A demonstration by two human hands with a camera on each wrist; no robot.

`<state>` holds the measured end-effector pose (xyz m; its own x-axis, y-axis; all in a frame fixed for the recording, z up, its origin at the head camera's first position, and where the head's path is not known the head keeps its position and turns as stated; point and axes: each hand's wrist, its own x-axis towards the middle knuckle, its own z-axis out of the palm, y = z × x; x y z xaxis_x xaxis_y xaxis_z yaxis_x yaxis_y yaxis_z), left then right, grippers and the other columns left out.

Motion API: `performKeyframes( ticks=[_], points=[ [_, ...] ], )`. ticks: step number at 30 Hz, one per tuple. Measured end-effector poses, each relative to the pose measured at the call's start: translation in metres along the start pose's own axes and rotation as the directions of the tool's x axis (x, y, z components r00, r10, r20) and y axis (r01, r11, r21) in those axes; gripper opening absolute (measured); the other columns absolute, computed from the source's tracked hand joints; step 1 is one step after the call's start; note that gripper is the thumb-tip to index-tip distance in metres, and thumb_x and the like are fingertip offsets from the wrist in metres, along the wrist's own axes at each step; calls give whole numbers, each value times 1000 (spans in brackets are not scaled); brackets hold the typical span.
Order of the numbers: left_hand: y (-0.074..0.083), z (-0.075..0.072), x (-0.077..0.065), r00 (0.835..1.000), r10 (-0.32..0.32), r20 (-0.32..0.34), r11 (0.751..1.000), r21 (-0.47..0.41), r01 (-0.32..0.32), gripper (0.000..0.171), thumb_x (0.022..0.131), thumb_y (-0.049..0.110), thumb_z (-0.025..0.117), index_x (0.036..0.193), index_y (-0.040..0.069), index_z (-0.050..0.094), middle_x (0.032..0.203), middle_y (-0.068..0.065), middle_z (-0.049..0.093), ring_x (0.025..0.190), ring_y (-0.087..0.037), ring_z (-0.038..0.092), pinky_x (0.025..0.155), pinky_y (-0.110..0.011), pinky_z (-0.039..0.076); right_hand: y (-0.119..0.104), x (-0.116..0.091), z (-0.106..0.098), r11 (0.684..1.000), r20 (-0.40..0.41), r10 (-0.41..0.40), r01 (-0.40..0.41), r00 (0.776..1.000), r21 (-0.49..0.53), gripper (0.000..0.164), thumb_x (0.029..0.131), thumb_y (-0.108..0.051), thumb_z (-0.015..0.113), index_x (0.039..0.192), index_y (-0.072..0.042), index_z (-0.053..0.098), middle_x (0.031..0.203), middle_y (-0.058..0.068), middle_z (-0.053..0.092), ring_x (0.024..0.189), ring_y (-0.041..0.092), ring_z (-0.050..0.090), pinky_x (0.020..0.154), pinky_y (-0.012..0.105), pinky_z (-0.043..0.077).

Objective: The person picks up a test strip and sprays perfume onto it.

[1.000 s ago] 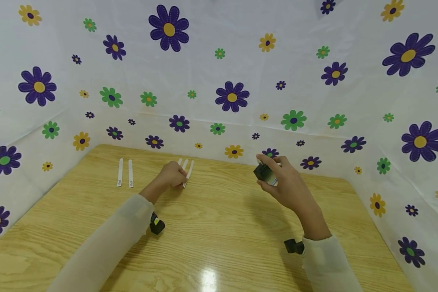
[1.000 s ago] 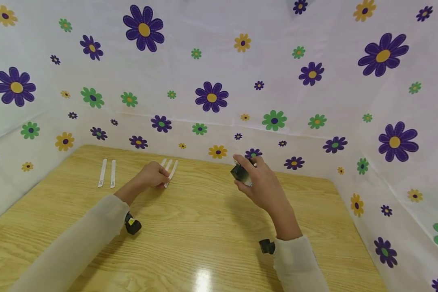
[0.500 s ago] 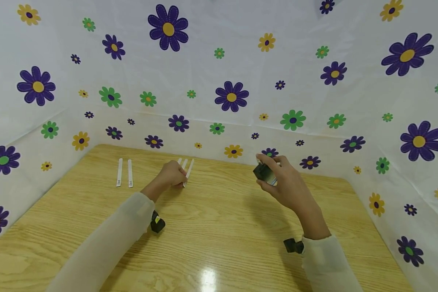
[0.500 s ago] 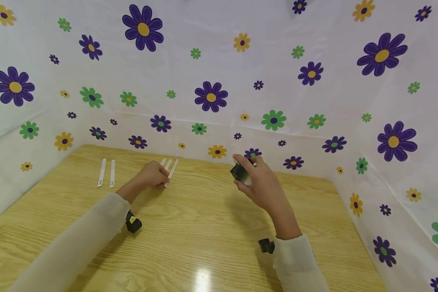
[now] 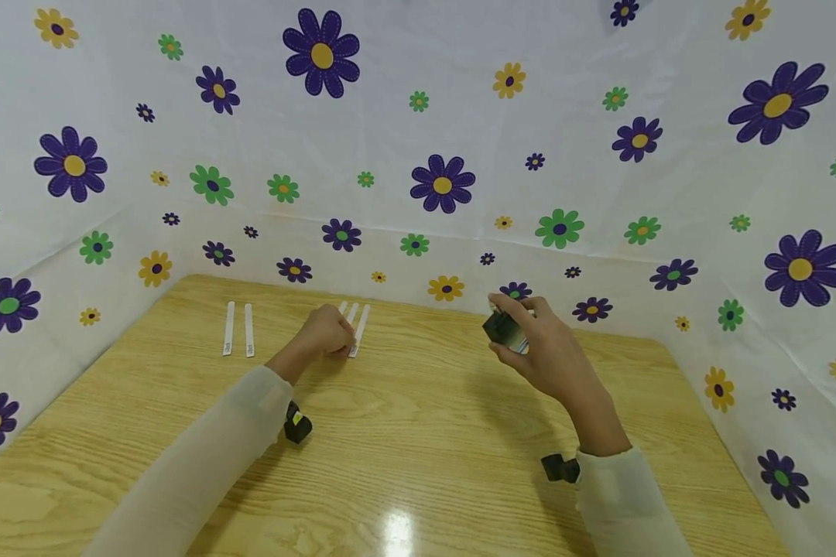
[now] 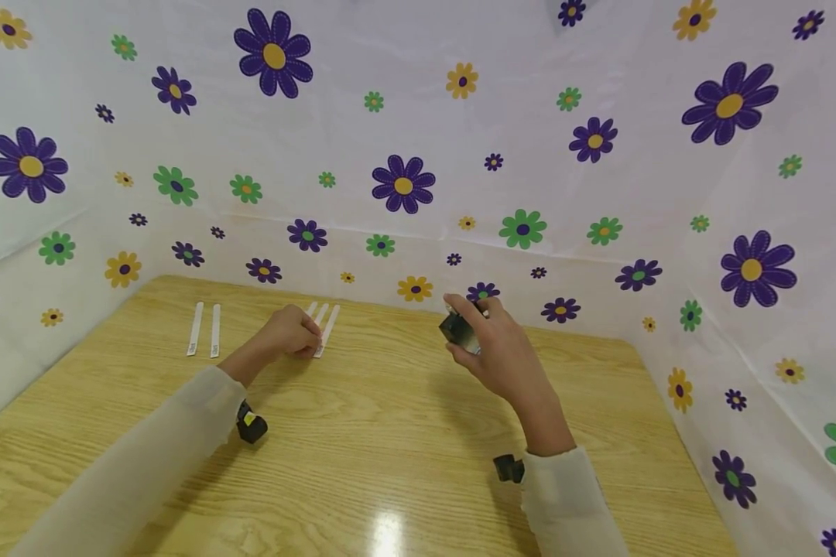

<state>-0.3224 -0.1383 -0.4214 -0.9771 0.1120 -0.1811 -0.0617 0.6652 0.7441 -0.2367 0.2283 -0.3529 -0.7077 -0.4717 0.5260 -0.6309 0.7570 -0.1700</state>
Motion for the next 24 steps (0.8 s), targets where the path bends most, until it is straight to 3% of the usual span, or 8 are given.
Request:
performKeyframes(
  ticks=[2,6,9,17,24],
  points=[
    [0,-3,-1,1000,7,-4,1000,16,-7,13,85,-3,65,89,-6,77,73,-9,70,57,-14,56,54,-24,47,0,0,0,1000,1,0,0,1000,0,75,87,-22,84,151,-22,47,124,26,55,74,30,66,63,44,59],
    [0,-9,-5,1000,19,11,1000,-13,-19,24,92,2,67,112,-10,72,86,-14,74,61,-16,63,60,-27,55,1,-1,0,1000,3,-2,2,1000,1,74,87,-22,84,151,-21,46,124,26,55,74,30,66,62,43,58],
    [1,-14,-8,999,32,15,999,-15,-32,31,95,5,68,120,-12,68,94,-17,74,63,-15,66,63,-28,57,1,-1,1,1000,4,-3,3,1000,0,75,87,-22,84,151,-21,46,124,26,55,74,30,66,63,43,58],
    [-1,-29,-13,999,31,23,999,-12,-30,31,97,8,66,122,-10,66,99,-19,72,70,-18,68,71,-31,61,1,-1,1,1000,2,-7,7,1000,4,74,87,-22,84,151,-21,47,124,26,55,72,29,66,62,41,58],
    [-13,-44,-20,1000,26,-1,1000,-11,-26,30,98,8,66,121,-10,66,113,-23,67,74,-19,66,76,-33,61,1,0,1,1000,4,0,-1,1000,11,73,88,-22,84,151,-21,47,125,26,55,75,31,67,64,43,59]
  ],
)
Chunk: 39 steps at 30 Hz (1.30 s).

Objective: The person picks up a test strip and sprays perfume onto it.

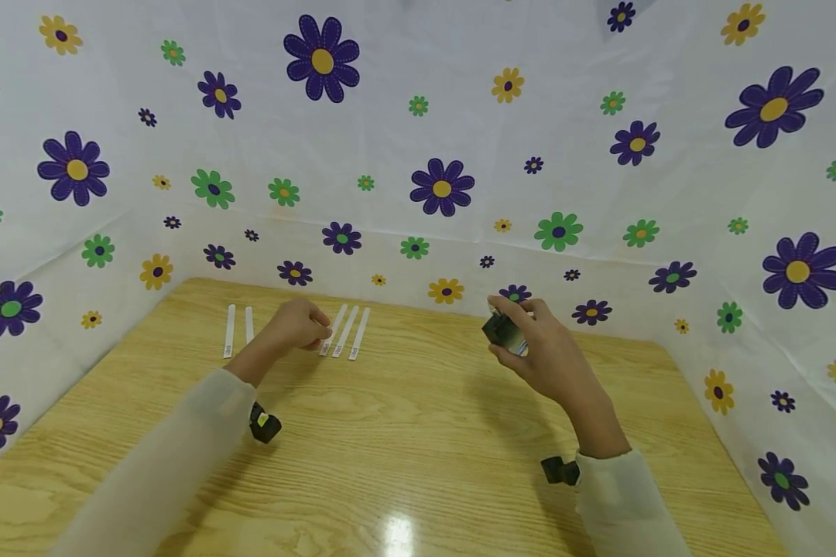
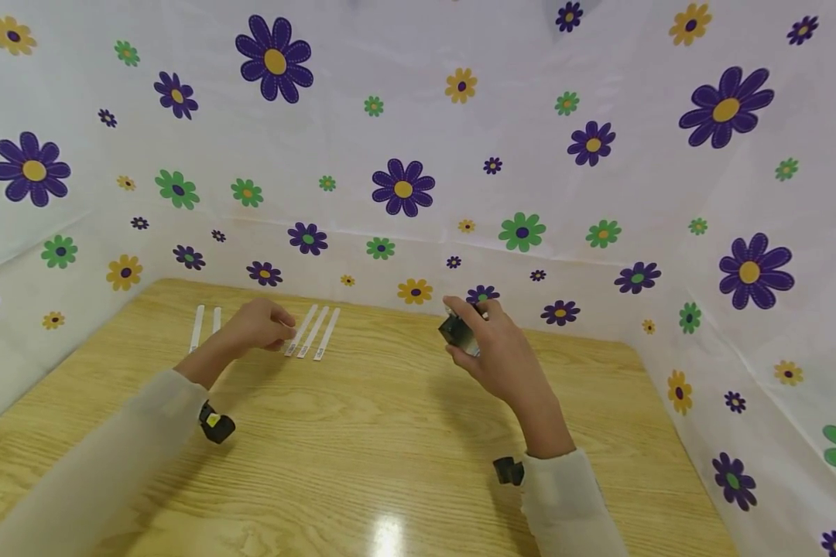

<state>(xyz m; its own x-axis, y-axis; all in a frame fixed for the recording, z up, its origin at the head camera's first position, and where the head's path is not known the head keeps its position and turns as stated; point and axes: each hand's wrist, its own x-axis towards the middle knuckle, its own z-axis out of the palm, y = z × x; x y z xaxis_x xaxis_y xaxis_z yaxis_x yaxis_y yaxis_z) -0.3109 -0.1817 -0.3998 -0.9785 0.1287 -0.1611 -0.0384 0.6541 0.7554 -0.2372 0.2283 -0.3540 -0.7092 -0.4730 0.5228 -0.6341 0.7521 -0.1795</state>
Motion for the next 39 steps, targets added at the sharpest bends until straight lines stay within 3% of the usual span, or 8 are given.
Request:
performKeyframes(
  ticks=[10,14,22,29,39],
  points=[
    [-21,-25,-12,999,-38,-17,999,38,38,32,99,12,66,123,-9,65,109,-22,68,76,-18,67,73,-31,59,2,-1,1,1000,-5,-7,7,1000,0,74,88,-22,83,152,-22,46,125,26,55,76,33,68,63,44,59],
    [-30,-35,-18,998,-60,-15,998,14,60,34,100,12,65,126,-10,63,108,-23,68,75,-19,67,72,-33,60,2,-1,0,1000,-7,-6,6,1000,1,74,88,-22,83,152,-22,46,126,25,55,75,32,67,63,43,59],
    [-52,-53,-26,997,-73,-20,997,8,73,38,100,15,64,128,-11,60,93,-19,66,70,-19,62,66,-34,59,1,0,-1,1000,-9,-8,8,1000,3,74,88,-22,84,152,-21,46,125,25,55,77,31,67,64,43,59],
    [-75,-67,-29,994,-96,-43,994,49,99,41,99,19,66,126,-12,61,101,-19,64,71,-18,65,67,-32,60,0,0,-3,1000,-4,2,-2,1000,1,74,88,-23,83,152,-22,46,125,25,55,78,31,67,64,43,60],
    [-98,-83,-34,987,-142,-72,989,41,145,40,98,18,66,124,-12,60,86,-13,65,71,-16,62,63,-29,58,0,-1,-3,1000,-4,8,-8,1000,-5,74,88,-23,83,152,-22,46,126,24,55,77,30,66,64,43,58]
  ],
)
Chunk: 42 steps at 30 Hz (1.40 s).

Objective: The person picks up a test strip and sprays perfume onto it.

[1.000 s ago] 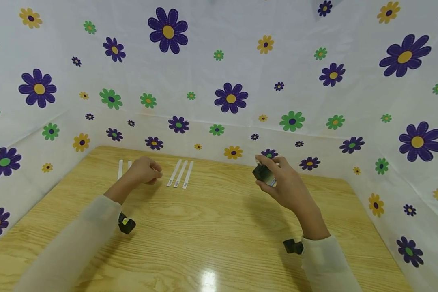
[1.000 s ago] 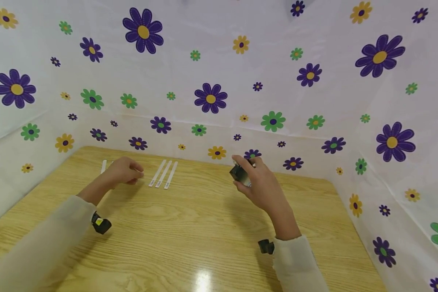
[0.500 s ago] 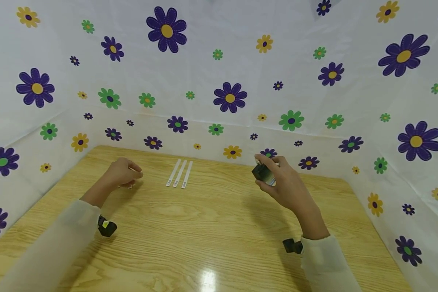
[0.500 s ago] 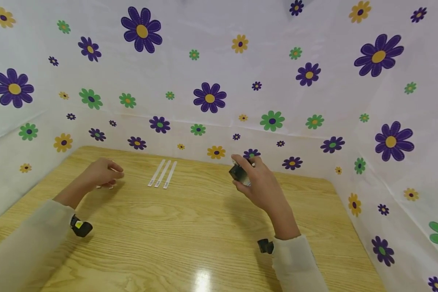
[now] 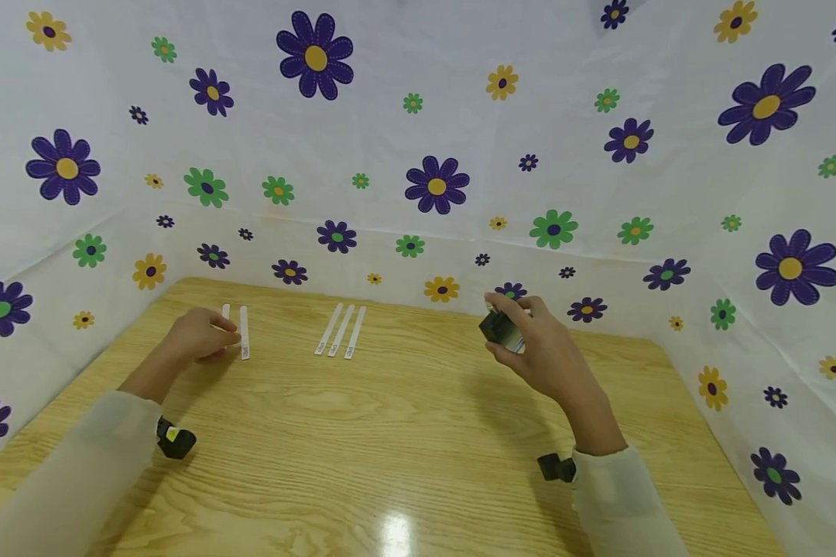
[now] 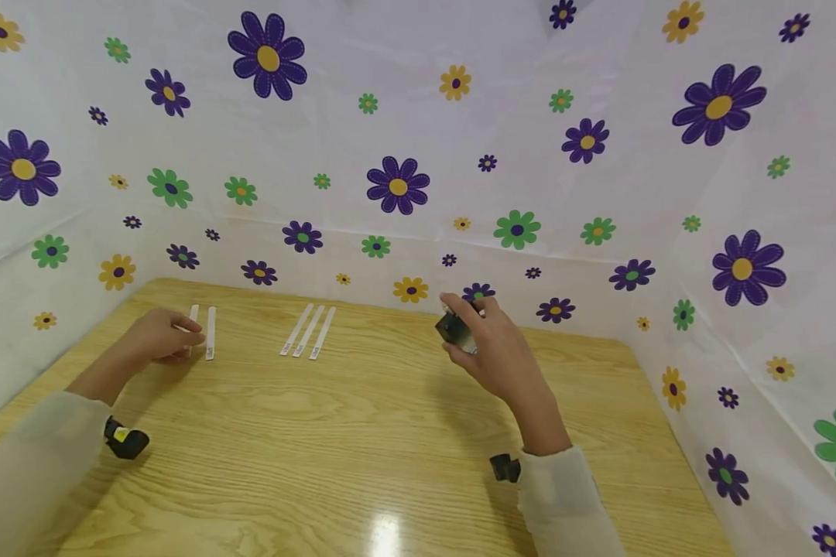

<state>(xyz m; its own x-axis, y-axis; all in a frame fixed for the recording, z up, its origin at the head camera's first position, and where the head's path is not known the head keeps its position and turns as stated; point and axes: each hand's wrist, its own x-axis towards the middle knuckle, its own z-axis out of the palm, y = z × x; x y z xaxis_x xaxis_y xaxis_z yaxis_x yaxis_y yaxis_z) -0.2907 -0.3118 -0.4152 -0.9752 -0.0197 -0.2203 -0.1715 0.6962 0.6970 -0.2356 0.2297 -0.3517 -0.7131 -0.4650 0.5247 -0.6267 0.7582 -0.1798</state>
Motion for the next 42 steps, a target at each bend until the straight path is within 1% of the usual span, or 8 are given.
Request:
performKeyframes(
  ticks=[5,10,19,22,26,31,37,42],
  points=[
    [-9,-4,2,999,-38,-2,999,-7,38,42,97,19,67,125,-12,58,77,-7,65,67,-16,60,60,-29,54,-2,1,0,1000,5,-1,1,1000,3,73,88,-23,83,151,-22,46,125,25,55,75,31,66,63,42,58],
    [-19,-7,4,997,-75,-10,997,-23,75,47,95,20,69,128,-12,56,79,-6,65,69,-16,59,62,-29,55,-2,2,2,1000,2,-7,7,1000,0,74,88,-23,83,152,-22,46,125,24,55,75,28,65,63,42,59],
    [-23,-11,4,997,-71,-12,997,-36,71,59,84,15,81,128,-15,55,85,-8,67,70,-14,63,65,-28,56,-1,1,1,1000,-1,-5,5,1000,3,74,88,-23,84,152,-22,46,125,24,55,75,28,65,64,42,59],
    [-22,-12,4,997,-73,-10,997,-15,73,66,81,16,84,130,-15,54,81,-5,68,69,-14,63,71,-31,53,-1,1,1,1000,-5,-6,6,1000,6,74,88,-22,84,152,-22,46,124,24,55,77,29,66,64,42,60],
    [-20,-12,4,997,-78,-16,996,31,78,72,80,20,86,134,-14,53,77,-3,69,71,-16,63,86,-41,47,-1,1,0,1000,-7,-8,8,1000,6,75,87,-22,84,152,-23,46,124,24,55,77,29,66,64,43,60],
    [-17,-11,3,997,-72,-40,995,65,74,74,79,19,87,135,-14,52,81,-4,71,80,-21,62,98,-52,44,-2,1,-1,1000,-7,-7,7,1000,0,75,87,-22,84,152,-22,46,125,24,55,77,30,66,65,44,60],
    [-15,-10,2,996,-71,-56,995,71,75,75,79,19,87,136,-14,50,90,-11,70,92,-30,61,103,-57,41,-1,1,-2,1000,-8,-9,9,1000,-2,75,87,-22,84,152,-22,46,124,24,55,75,29,66,64,42,59],
    [-14,-9,3,996,-68,-60,996,59,71,74,79,17,87,136,-14,51,98,-16,69,94,-30,61,102,-56,42,-1,1,-2,1000,-6,-11,11,1000,1,75,87,-22,84,152,-22,46,124,24,55,75,30,66,63,42,59]
  ],
)
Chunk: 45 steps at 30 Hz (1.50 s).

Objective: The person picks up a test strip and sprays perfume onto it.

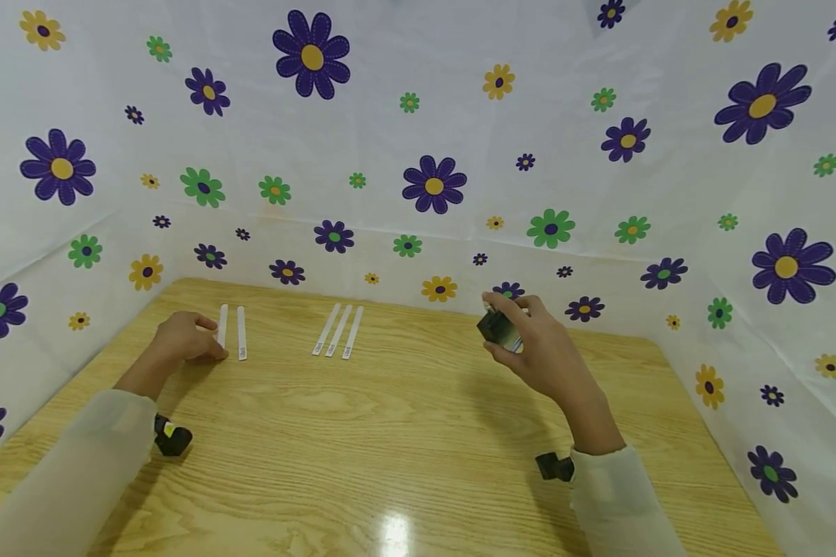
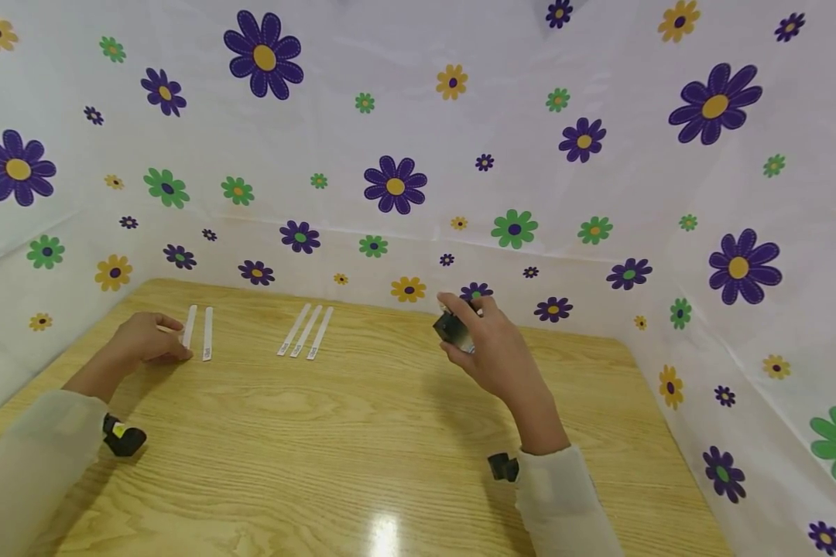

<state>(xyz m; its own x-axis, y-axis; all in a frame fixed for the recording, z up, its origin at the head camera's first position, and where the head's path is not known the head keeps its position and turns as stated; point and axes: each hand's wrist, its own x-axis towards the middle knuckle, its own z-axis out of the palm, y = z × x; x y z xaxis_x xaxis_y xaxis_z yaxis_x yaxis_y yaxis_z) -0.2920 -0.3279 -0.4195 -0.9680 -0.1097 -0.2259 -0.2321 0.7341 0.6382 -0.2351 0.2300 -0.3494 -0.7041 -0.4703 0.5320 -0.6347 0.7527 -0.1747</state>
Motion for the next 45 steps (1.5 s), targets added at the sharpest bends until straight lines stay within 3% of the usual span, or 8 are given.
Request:
performKeyframes(
  ticks=[5,13,18,23,29,34,45],
  points=[
    [1,0,-2,1000,14,2,1000,-20,-14,74,78,15,87,135,-14,50,97,-17,68,88,-25,63,98,-53,46,0,0,0,1000,5,6,-6,1000,3,75,88,-22,84,152,-21,46,125,25,55,75,32,67,63,42,59],
    [1,1,0,1000,17,7,999,-45,-17,78,77,12,87,137,-15,46,93,-14,66,76,-17,63,74,-31,50,0,0,0,1000,13,17,-17,1000,5,74,88,-23,83,152,-21,46,126,25,55,75,31,67,64,43,59],
    [0,1,2,1000,2,21,996,-84,0,85,77,8,84,143,-17,38,89,-12,65,72,-15,62,67,-27,53,0,0,0,1000,14,17,-17,1000,1,74,88,-23,83,153,-21,46,126,25,55,74,30,66,64,43,59],
    [-3,1,5,999,-21,39,987,-160,27,80,80,3,79,143,-19,36,91,-14,63,70,-14,63,65,-28,57,1,0,0,1000,5,4,-4,1000,1,75,88,-22,84,152,-22,46,124,25,55,74,30,66,63,42,59],
    [-9,0,8,996,-35,85,967,-251,55,61,88,3,70,139,-19,44,98,-13,60,73,-13,60,67,-26,58,1,0,0,1000,0,2,-2,1000,-2,75,87,-22,84,152,-22,46,124,25,55,74,29,66,63,41,59],
    [-11,-2,11,993,-46,105,961,-268,73,52,92,7,64,135,-19,50,91,-8,60,73,-14,58,67,-26,58,0,0,-1,1000,-4,1,-1,1000,-4,75,87,-22,84,152,-21,46,124,25,55,70,26,64,61,40,59],
    [-11,-2,13,994,-47,101,961,-268,73,45,95,15,61,128,-14,56,94,-9,58,77,-14,58,70,-25,59,0,-1,0,1000,-3,-10,10,1000,13,74,88,-21,84,151,-21,47,125,25,55,71,31,66,61,40,57]
  ],
)
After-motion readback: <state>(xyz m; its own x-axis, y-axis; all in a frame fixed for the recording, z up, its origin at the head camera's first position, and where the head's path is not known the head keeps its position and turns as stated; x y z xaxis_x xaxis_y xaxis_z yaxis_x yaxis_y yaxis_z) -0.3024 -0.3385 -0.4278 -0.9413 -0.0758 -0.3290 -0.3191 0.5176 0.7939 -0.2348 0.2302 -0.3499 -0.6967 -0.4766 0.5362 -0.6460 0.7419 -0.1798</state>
